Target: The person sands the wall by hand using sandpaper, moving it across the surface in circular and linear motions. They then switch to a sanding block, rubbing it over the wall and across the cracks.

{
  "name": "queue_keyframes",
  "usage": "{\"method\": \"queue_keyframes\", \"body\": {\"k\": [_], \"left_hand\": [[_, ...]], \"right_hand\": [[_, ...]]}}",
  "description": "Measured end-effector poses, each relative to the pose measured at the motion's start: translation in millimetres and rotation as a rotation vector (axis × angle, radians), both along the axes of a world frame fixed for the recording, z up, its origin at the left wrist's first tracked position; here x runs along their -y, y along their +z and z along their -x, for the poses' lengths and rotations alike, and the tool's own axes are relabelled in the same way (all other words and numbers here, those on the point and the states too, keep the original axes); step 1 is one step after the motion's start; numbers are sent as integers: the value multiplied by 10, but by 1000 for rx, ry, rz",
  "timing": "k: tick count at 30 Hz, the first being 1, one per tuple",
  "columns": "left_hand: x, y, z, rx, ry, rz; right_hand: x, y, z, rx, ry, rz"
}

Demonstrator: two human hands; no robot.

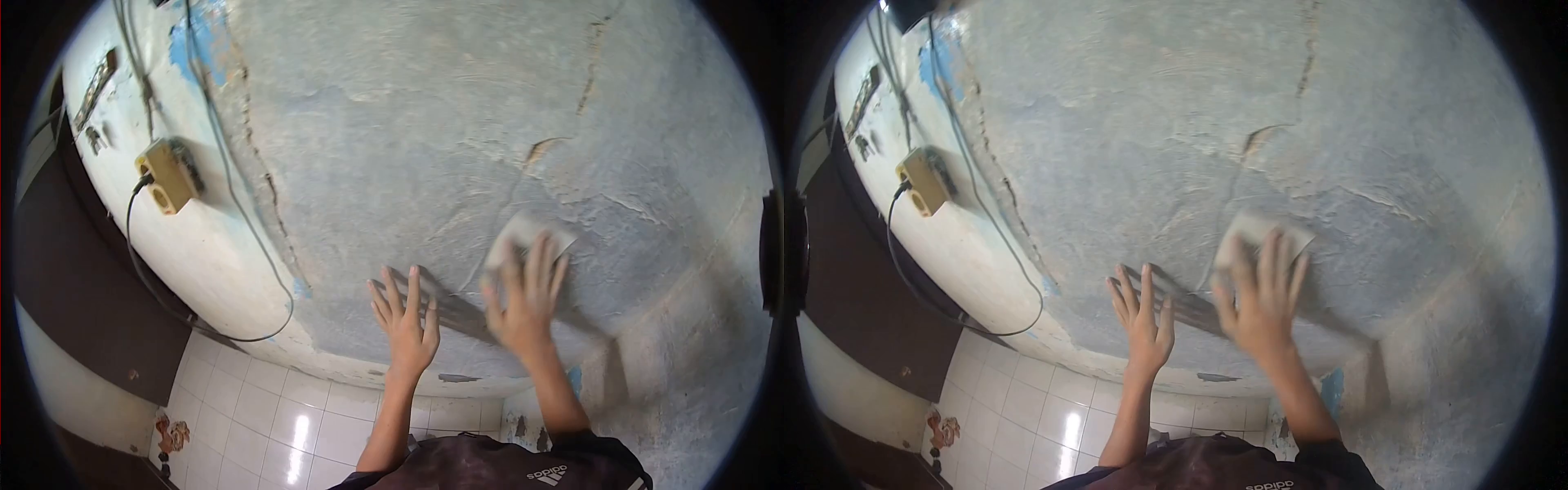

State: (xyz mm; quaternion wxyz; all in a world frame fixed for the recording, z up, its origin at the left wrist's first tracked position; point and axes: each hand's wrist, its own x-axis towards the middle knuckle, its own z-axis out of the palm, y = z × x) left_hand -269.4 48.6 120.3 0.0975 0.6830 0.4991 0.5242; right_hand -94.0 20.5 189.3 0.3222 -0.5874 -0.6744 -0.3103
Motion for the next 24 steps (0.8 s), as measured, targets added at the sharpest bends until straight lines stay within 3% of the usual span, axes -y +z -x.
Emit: {"method": "queue_keyframes", "body": {"k": [1, 5, 7, 11, 13, 15, 18, 21, 23, 24], "left_hand": [[-9, 28, 65, -26, 8, 7], [-102, 108, 352, -82, 27, 22], [-155, 158, 543, -62, 14, 18], [-265, 245, 1004, -166, -17, -40], [-295, 307, 1231, -273, -37, -12], [-374, 329, 1492, -254, -40, -45], [-489, 357, 1776, -210, -69, -92], [-572, 354, 1943, -222, -102, -131], [-610, 325, 2008, -229, -122, -124], [-642, 305, 2039, -235, -133, -134]], "right_hand": [[23, -168, 144, 30, 58, 110], [-14, 56, 347, 111, 54, 209], [-118, 419, 386, 93, -90, -23], [-226, 365, 758, -42, 2, -109], [-225, 27, 1000, 190, 93, 257], [-250, 99, 1147, 190, 129, 283], [-454, 651, 1241, 127, 49, -85], [-608, 890, 1416, 13, 16, -274], [-711, 585, 1671, 6, -25, -303], [-708, 324, 1851, 87, 40, -132]]}}
